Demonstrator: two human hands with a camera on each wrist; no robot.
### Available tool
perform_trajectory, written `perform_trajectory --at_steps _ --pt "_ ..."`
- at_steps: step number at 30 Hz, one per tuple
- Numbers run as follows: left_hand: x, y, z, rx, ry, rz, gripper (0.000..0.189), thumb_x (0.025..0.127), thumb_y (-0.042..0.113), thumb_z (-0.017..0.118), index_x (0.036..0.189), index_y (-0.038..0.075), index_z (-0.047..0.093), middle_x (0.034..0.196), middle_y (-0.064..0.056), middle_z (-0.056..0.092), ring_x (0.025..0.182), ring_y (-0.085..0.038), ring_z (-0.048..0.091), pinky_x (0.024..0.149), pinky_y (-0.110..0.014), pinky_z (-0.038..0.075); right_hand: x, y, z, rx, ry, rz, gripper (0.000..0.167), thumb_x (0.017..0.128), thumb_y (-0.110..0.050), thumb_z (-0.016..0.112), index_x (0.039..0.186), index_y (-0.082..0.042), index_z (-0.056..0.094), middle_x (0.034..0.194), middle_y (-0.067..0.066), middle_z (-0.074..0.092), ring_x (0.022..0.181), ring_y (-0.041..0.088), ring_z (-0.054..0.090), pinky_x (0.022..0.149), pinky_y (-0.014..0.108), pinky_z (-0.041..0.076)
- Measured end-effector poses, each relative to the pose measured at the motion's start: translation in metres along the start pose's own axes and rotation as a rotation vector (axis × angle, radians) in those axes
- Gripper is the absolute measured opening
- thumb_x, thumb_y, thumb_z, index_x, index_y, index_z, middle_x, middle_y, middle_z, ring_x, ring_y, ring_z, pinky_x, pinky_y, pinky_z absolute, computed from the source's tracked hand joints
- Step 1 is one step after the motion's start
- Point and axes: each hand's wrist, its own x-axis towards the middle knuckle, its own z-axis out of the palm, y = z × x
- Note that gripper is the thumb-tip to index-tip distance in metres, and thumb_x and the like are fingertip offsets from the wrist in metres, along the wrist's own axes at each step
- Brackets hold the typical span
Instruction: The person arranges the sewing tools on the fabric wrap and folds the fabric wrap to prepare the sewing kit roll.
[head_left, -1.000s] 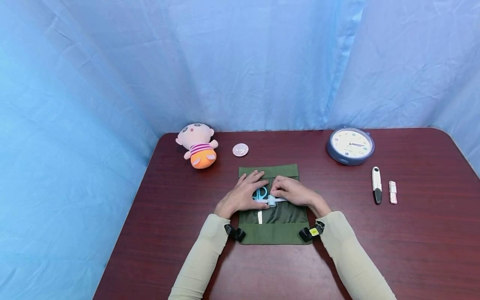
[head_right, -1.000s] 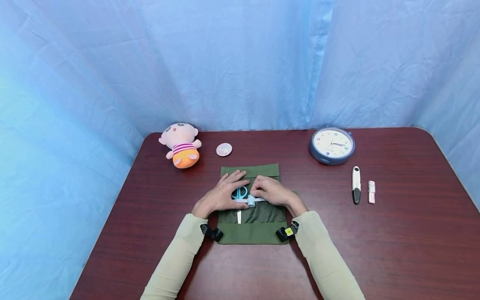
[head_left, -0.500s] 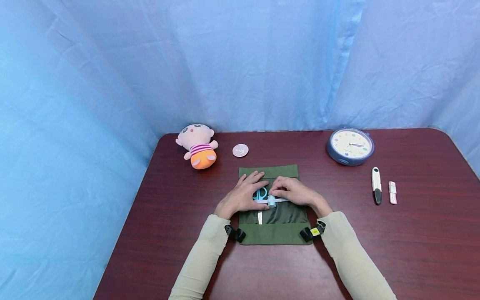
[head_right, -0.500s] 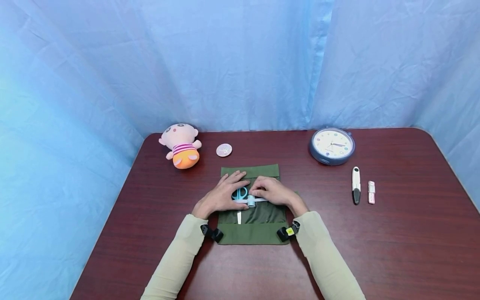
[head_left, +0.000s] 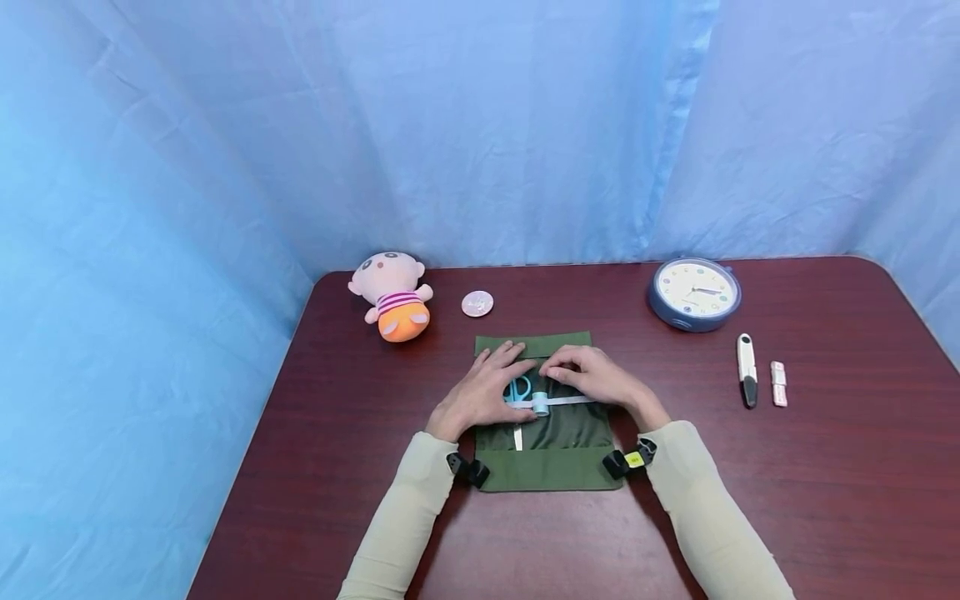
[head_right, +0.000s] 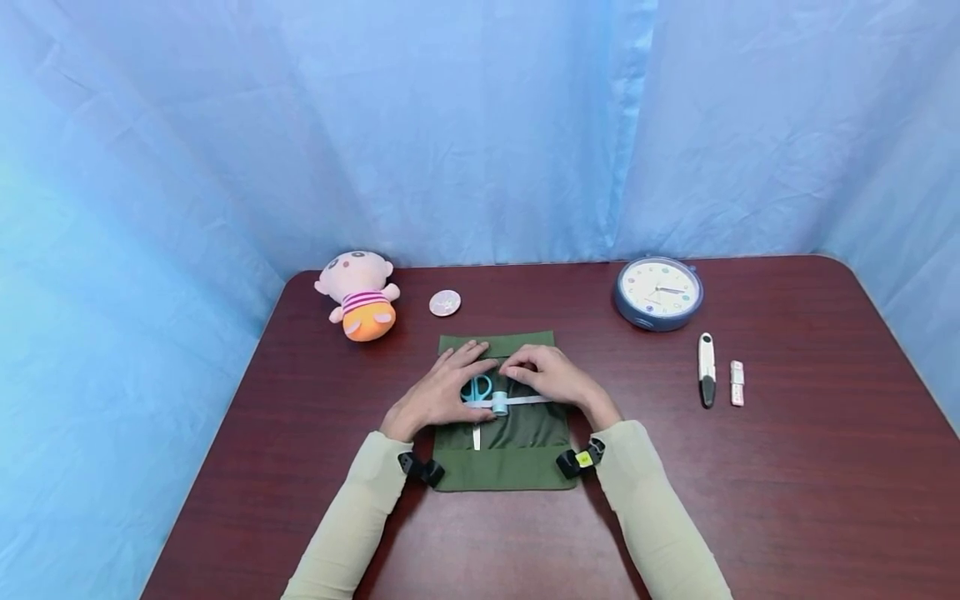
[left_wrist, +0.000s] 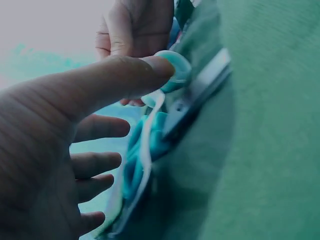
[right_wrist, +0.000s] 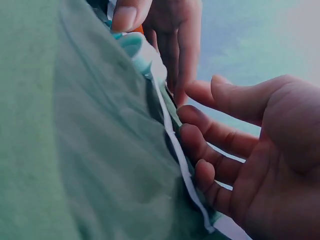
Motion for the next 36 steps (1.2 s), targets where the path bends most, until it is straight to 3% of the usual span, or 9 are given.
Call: perform_trajectory --at_steps 10,23,30,36 --pt "-0.014 -0.002 -0.013 -0.019 0.099 0.029 0.076 0.085 0.048 0.076 0.149 0.017 0.048 0.165 -0.010 0.032 0.157 -0.030 0.022 0.125 -0.057 0.020 -0.007 -0.002 -0.014 -0.051 0.079 0.051 0.024 0.101 -0.023 0.060 0.116 -0.011 0.074 0.112 0.007 0.073 0.091 0.013 0.064 0.080 0.029 0.053" --pt "-0.038 -0.017 -0.005 -0.088 0.054 0.009 0.084 0.083 0.047 0.079 0.154 0.018 0.042 0.168 -0.010 0.025 0.158 -0.031 0.014 0.125 -0.059 0.016 -0.034 0.012 -0.040 -0.094 0.162 0.105 0.023 0.100 -0.022 0.062 0.115 -0.009 0.073 0.107 0.008 0.073 0.088 0.010 0.064 0.078 0.025 0.052" --pt "-0.051 -0.023 0.000 -0.095 0.045 0.012 0.087 0.081 0.049 0.080 0.153 0.018 0.043 0.167 -0.013 0.025 0.158 -0.034 0.014 0.123 -0.063 0.017 -0.061 0.027 -0.063 -0.162 0.233 0.155 0.024 0.100 -0.023 0.063 0.115 -0.007 0.072 0.103 0.008 0.074 0.085 0.003 0.062 0.076 0.022 0.050" --pt "-0.058 -0.029 0.003 -0.117 0.037 -0.006 0.088 0.080 0.049 0.081 0.153 0.018 0.043 0.167 -0.013 0.024 0.158 -0.035 0.013 0.124 -0.063 0.016 -0.089 0.041 -0.090 -0.205 0.288 0.194 0.025 0.100 -0.024 0.063 0.114 -0.006 0.072 0.091 0.010 0.074 0.073 0.000 0.061 0.066 0.020 0.049"
